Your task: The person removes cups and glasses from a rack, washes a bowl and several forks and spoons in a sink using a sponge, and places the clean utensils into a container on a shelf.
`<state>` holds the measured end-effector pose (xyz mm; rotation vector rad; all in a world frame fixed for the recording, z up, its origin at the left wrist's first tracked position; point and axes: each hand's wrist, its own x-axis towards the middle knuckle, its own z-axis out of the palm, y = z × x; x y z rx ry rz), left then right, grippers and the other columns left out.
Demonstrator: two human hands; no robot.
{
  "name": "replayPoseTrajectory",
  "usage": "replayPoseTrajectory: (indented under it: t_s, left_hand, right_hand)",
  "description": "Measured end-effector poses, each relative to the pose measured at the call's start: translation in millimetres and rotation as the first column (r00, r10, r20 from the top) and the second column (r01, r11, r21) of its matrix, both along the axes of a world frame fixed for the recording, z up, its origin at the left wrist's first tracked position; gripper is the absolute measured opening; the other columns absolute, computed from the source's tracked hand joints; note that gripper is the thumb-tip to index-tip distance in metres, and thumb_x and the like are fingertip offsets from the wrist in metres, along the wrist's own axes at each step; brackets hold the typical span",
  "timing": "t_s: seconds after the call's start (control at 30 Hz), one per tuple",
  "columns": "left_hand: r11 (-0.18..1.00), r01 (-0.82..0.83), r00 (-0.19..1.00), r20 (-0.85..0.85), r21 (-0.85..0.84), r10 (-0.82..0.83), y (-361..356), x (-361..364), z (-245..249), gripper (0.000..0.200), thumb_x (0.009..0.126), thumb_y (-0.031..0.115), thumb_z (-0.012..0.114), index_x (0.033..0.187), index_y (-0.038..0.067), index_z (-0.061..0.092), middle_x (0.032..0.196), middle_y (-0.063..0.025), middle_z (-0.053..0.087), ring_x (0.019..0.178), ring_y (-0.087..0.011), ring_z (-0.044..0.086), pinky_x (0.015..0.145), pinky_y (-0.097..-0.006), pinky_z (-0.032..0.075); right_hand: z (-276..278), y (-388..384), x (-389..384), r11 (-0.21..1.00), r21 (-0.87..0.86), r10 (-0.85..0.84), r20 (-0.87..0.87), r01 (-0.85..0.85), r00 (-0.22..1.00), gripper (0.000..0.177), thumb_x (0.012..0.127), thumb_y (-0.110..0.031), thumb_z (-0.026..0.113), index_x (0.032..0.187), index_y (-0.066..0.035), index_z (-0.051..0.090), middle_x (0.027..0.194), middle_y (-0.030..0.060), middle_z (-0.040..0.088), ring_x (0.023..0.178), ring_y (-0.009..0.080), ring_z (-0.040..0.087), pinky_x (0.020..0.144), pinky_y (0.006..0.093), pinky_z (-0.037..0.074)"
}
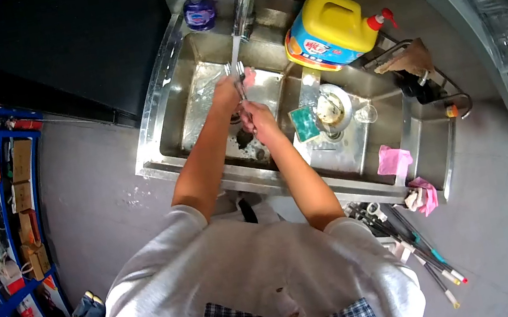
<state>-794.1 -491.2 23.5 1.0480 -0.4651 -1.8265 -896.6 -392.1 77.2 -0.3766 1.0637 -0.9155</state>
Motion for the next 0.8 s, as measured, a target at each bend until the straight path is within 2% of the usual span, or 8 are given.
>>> replayPoseTrajectory:
  t_s: [0.13, 0.27, 0.4, 0.47, 0.53, 0.57, 0.63, 0.8]
  left_hand:
    - [0.987, 0.160, 0.985, -0.076, 0.022, -0.158, 10, 11, 31, 0.026, 0.094, 0.013, 0.043, 0.108, -0.008, 0.048, 0.104, -0.0181, 0.062, 0.092, -0.0290, 0.064, 0.070, -0.0325, 0.055]
    - [0.997, -0.078, 0.989, -0.126, 0.027, 0.081, -6, 22, 22, 0.027, 0.094, 0.013, 0.045, 0.112, -0.007, 0.048, 0.108, -0.0184, 0.061, 0.092, -0.0284, 0.064, 0.069, -0.0336, 0.055]
    - [0.956, 0.293, 0.956, 0.024, 0.026, -0.294, 10, 23, 56, 0.026, 0.091, 0.015, 0.050, 0.108, -0.005, 0.051, 0.103, -0.0175, 0.062, 0.093, -0.0280, 0.063, 0.069, -0.0348, 0.055]
    - [0.983, 0.186, 0.980, -0.069, 0.009, -0.185, 15, 27, 33, 0.023, 0.091, 0.016, 0.051, 0.107, -0.001, 0.052, 0.096, -0.0157, 0.064, 0.085, -0.0254, 0.064, 0.065, -0.0331, 0.054]
    - [0.991, 0.131, 0.988, -0.087, 0.036, -0.127, 11, 34, 22, 0.020, 0.091, 0.015, 0.051, 0.104, 0.001, 0.053, 0.092, -0.0138, 0.065, 0.078, -0.0238, 0.064, 0.063, -0.0326, 0.054]
    - [0.995, 0.097, 0.995, -0.009, 0.030, -0.097, 13, 36, 20, 0.017, 0.091, 0.016, 0.049, 0.104, 0.005, 0.050, 0.091, -0.0118, 0.065, 0.065, -0.0188, 0.060, 0.054, -0.0289, 0.051]
    - [0.978, 0.193, 0.979, 0.049, 0.082, -0.197, 16, 41, 33, 0.015, 0.092, 0.015, 0.047, 0.105, 0.008, 0.047, 0.090, -0.0113, 0.065, 0.059, -0.0154, 0.055, 0.047, -0.0259, 0.047]
    - [0.980, 0.198, 0.962, 0.194, -0.020, -0.190, 35, 42, 43, 0.009, 0.090, 0.010, 0.047, 0.099, 0.011, 0.048, 0.083, -0.0108, 0.064, 0.045, -0.0115, 0.047, 0.038, -0.0220, 0.038]
  right_hand:
    - [-8, -1, 3, 0.999, 0.042, 0.004, -0.018, -0.003, 1.000, 0.022, 0.094, -0.026, 0.048, 0.091, -0.005, 0.054, 0.057, 0.0023, 0.047, 0.040, 0.0107, 0.037, 0.036, 0.0250, 0.025]
    - [-3, -6, 9, 0.996, -0.003, 0.085, -0.076, -0.086, 0.993, 0.021, 0.094, -0.024, 0.047, 0.093, -0.005, 0.055, 0.058, 0.0013, 0.045, 0.044, 0.0103, 0.036, 0.038, 0.0250, 0.027]
    - [-16, -20, 6, 0.994, -0.085, 0.063, -0.092, -0.070, 0.994, 0.020, 0.093, -0.023, 0.047, 0.094, -0.007, 0.058, 0.062, 0.0006, 0.051, 0.047, 0.0106, 0.043, 0.039, 0.0239, 0.031]
    - [3, -19, 10, 0.982, -0.080, 0.151, -0.213, -0.171, 0.965, 0.018, 0.092, -0.022, 0.048, 0.093, -0.008, 0.059, 0.065, 0.0007, 0.055, 0.050, 0.0113, 0.050, 0.042, 0.0235, 0.036]
    - [4, -11, -21, 0.795, -0.214, 0.160, -0.829, -0.568, 0.536, 0.023, 0.082, -0.024, 0.062, 0.098, -0.008, 0.062, 0.077, 0.0111, 0.063, 0.074, 0.0239, 0.062, 0.070, 0.0368, 0.050]
    - [1, -2, -43, 0.758, -0.239, -0.243, -0.967, -0.607, 0.077, 0.027, 0.076, -0.021, 0.066, 0.100, -0.006, 0.062, 0.087, 0.0139, 0.063, 0.087, 0.0293, 0.059, 0.081, 0.0393, 0.047]
    - [60, 15, -66, 0.947, 0.115, 0.018, -0.950, -0.299, -0.310, 0.059, 0.072, -0.035, 0.070, 0.122, -0.011, 0.049, 0.128, 0.0175, 0.039, 0.112, 0.0384, 0.043, 0.092, 0.0460, 0.040]
    - [-10, 37, -116, 0.911, 0.155, 0.037, -0.954, -0.382, -0.299, 0.057, 0.073, -0.026, 0.069, 0.124, -0.011, 0.048, 0.119, 0.0194, 0.047, 0.104, 0.0407, 0.050, 0.084, 0.0470, 0.046]
